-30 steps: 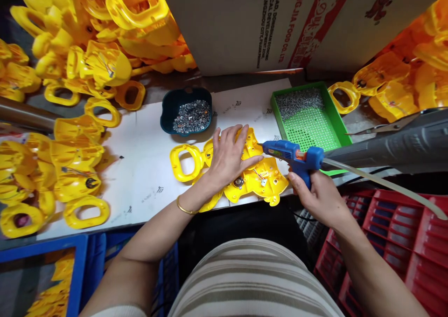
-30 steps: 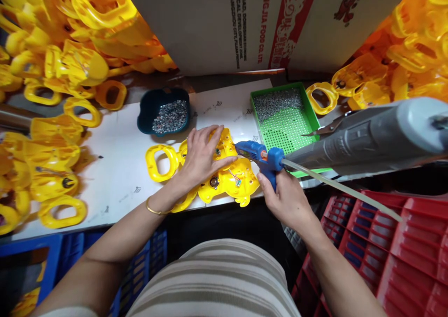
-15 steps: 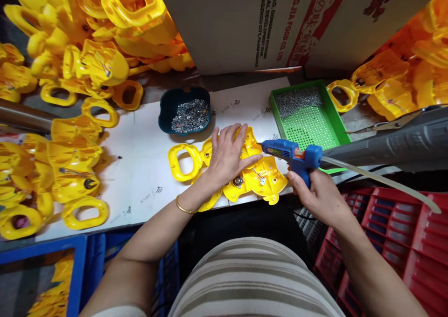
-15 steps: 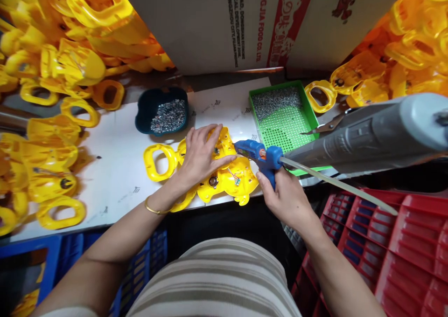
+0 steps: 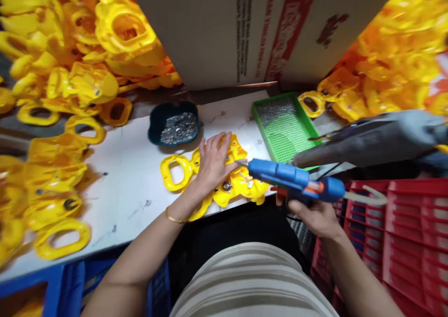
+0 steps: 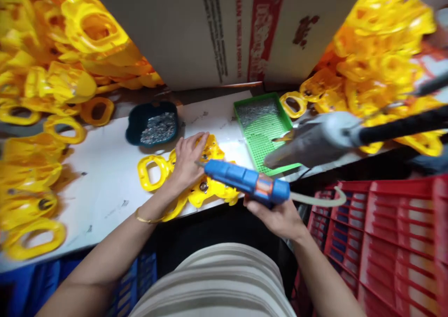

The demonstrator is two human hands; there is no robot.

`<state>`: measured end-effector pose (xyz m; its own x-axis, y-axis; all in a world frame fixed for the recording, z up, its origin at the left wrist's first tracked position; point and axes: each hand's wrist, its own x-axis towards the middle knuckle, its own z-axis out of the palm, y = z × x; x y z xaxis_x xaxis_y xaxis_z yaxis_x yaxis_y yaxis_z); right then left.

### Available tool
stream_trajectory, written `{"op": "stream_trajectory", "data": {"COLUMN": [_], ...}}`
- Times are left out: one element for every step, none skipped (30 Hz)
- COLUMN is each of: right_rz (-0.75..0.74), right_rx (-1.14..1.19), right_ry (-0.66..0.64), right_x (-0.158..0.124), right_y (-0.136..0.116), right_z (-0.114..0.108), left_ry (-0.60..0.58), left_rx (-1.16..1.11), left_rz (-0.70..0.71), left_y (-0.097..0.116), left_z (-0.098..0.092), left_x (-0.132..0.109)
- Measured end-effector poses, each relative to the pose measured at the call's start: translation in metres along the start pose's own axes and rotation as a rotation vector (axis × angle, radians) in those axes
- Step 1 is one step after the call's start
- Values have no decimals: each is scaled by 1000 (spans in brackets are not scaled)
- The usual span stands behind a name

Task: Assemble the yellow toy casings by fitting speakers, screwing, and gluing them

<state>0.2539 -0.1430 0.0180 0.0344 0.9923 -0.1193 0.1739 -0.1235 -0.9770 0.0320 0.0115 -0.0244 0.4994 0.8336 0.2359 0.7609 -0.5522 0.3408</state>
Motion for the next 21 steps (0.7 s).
{"op": "stream_trajectory", "data": {"right_rz": [-3, 8, 16, 2, -13, -25, -25, -9, 14, 39, 60, 68, 72, 73, 75, 79, 85, 92, 104, 119, 135], "right_rx": [65, 129, 204, 280, 310, 339, 366, 394, 433, 473, 502, 512, 514, 510, 501, 489, 472, 451, 425, 393, 359], "right_ry": [29, 71, 130, 268, 363, 477, 593, 683, 760, 813, 827, 817, 799, 781, 765, 751, 741, 735, 731, 729, 731], "right_x": [-13, -27, -41, -53, -64, -73, -78, -81, -80, -77, -71, -63, -54, -45, -36, -26, -18, -10, -3, 2, 7], "right_y": [8, 16, 25, 33, 41, 47, 52, 57, 61, 65, 69, 72, 76, 78, 81, 83, 84, 85, 85, 85, 84], "right_z": [-4, -8, -13, -19, -26, -34, -42, -51, -60, -69, -79, -88, -96, -103, -108, -113, -117, -120, -123, -125, -127], "left_ry": [7, 14, 21, 20, 18, 17, 13, 10, 11, 10, 9, 9, 9, 8, 8, 12, 16, 17, 14, 9, 1], "left_rx": [-1, 0, 2, 0, 0, 5, 10, 18, 28, 38, 45, 51, 56, 57, 53, 48, 43, 39, 36, 36, 38], "left_rz": [-2, -7, -14, -16, -7, 4, 19, 33, 42, 48, 52, 55, 58, 63, 67, 70, 69, 67, 61, 52, 45], "left_y": [-1, -2, -3, -4, -5, -6, -7, -7, -7, -6, -6, -5, -4, -3, -3, -2, -1, 0, 1, 2, 3], "left_z": [0, 0, 0, 0, 0, -1, -1, -1, -2, -3, -5, -6, -7, -8, -9, -10, -11, -12, -13, -13, -14], "left_x": [0, 1, 2, 3, 5, 6, 7, 8, 9, 9, 9, 10, 10, 10, 10, 10, 10, 10, 11, 11, 11]}}
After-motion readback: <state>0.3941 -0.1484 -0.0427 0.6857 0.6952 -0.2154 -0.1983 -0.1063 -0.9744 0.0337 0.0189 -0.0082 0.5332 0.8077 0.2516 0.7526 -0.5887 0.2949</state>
